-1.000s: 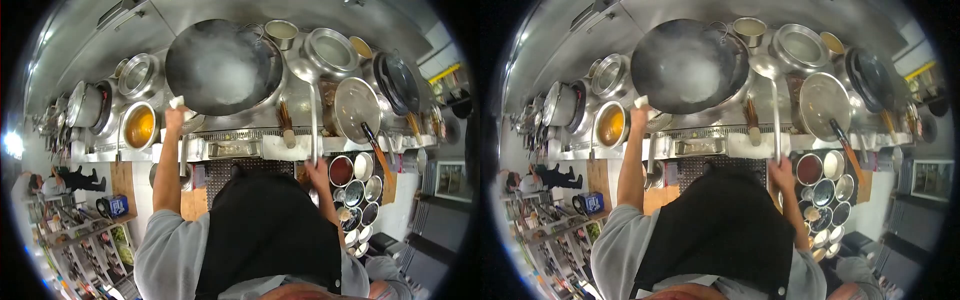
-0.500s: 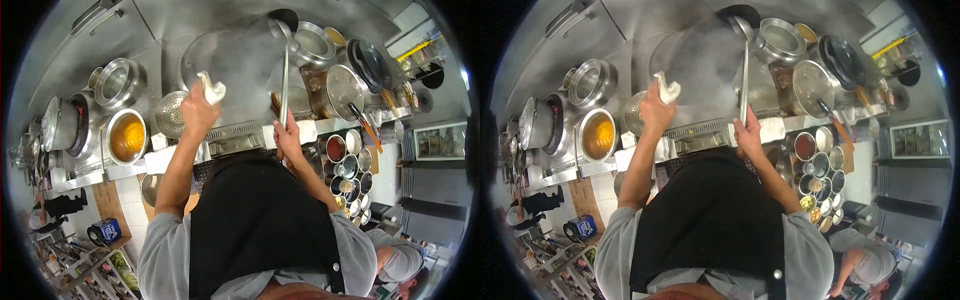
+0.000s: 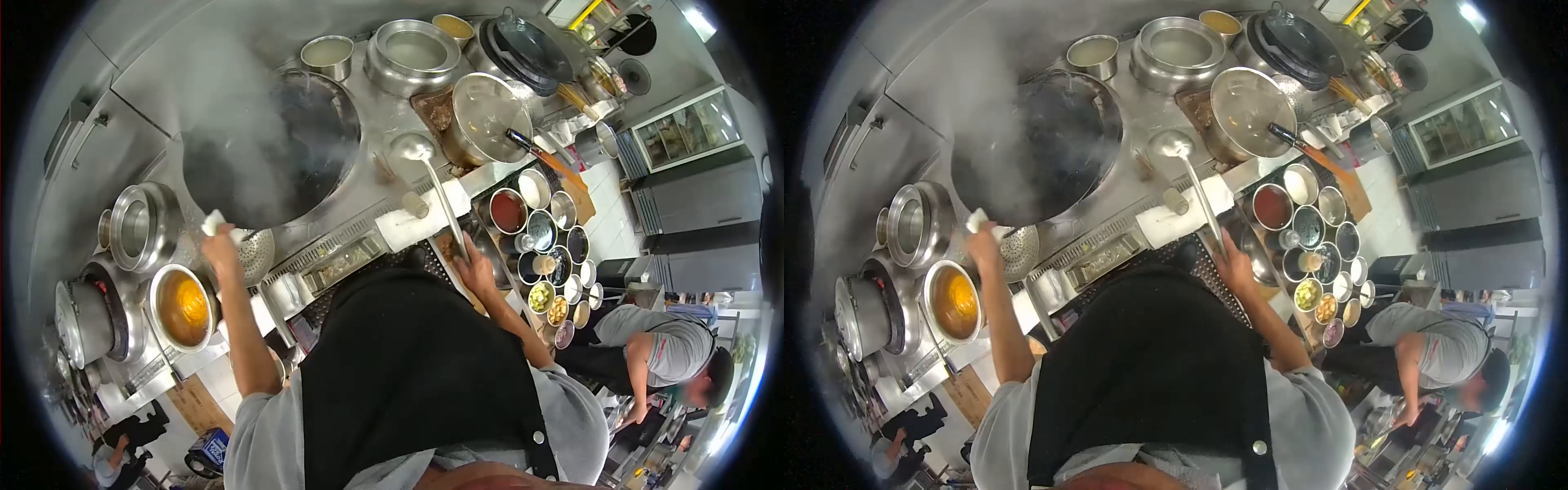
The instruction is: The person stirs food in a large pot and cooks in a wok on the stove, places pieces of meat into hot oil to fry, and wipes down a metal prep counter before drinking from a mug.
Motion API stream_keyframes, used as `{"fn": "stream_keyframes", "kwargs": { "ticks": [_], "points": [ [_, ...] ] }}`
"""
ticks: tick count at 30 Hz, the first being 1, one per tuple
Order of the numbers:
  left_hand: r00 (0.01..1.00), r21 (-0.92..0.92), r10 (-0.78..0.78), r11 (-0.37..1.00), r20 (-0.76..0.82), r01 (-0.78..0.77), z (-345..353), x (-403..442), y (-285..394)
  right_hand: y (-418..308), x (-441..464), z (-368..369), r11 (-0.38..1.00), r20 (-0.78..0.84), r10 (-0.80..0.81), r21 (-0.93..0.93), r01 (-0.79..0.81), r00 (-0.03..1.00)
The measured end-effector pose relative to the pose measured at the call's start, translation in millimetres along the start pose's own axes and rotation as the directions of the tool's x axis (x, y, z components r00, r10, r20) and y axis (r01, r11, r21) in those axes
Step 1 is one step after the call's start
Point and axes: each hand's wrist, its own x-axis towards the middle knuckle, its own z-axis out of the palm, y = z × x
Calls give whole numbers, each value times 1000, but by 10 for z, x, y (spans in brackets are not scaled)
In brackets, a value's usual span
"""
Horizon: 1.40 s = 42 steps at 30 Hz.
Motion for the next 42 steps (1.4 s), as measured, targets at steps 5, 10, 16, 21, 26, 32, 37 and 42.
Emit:
{"fn": "stream_keyframes", "kwargs": {
  "ticks": [5,10,16,21,26,32,37,42],
  "points": [
    [964,-132,-265,955,28,266,846,-527,-262,386,665,534,976,66,85,-208,-69,994],
    [967,-232,-244,939,70,254,1240,-614,-386,371,830,324,957,128,-47,-278,82,991],
    [914,-314,-289,873,286,374,782,-960,-293,423,1588,-1798,889,-428,-223,-457,3,876],
    [904,-352,-262,856,338,379,728,-1682,-731,1622,2026,-2676,602,-302,44,-753,-267,952],
    [856,-252,-325,859,402,445,1169,-2490,-921,1611,1737,-2262,945,450,261,64,-322,854],
    [837,-213,-262,891,480,401,1925,-3159,-212,174,2402,-2360,795,268,-24,589,-145,963],
    [647,-110,-200,908,736,405,2785,-3082,200,131,3583,-2159,893,-157,-418,-252,373,895],
    [693,45,-133,988,709,145,3936,-2734,295,52,3592,-2494,699,162,-484,-520,491,860]
  ]
}}
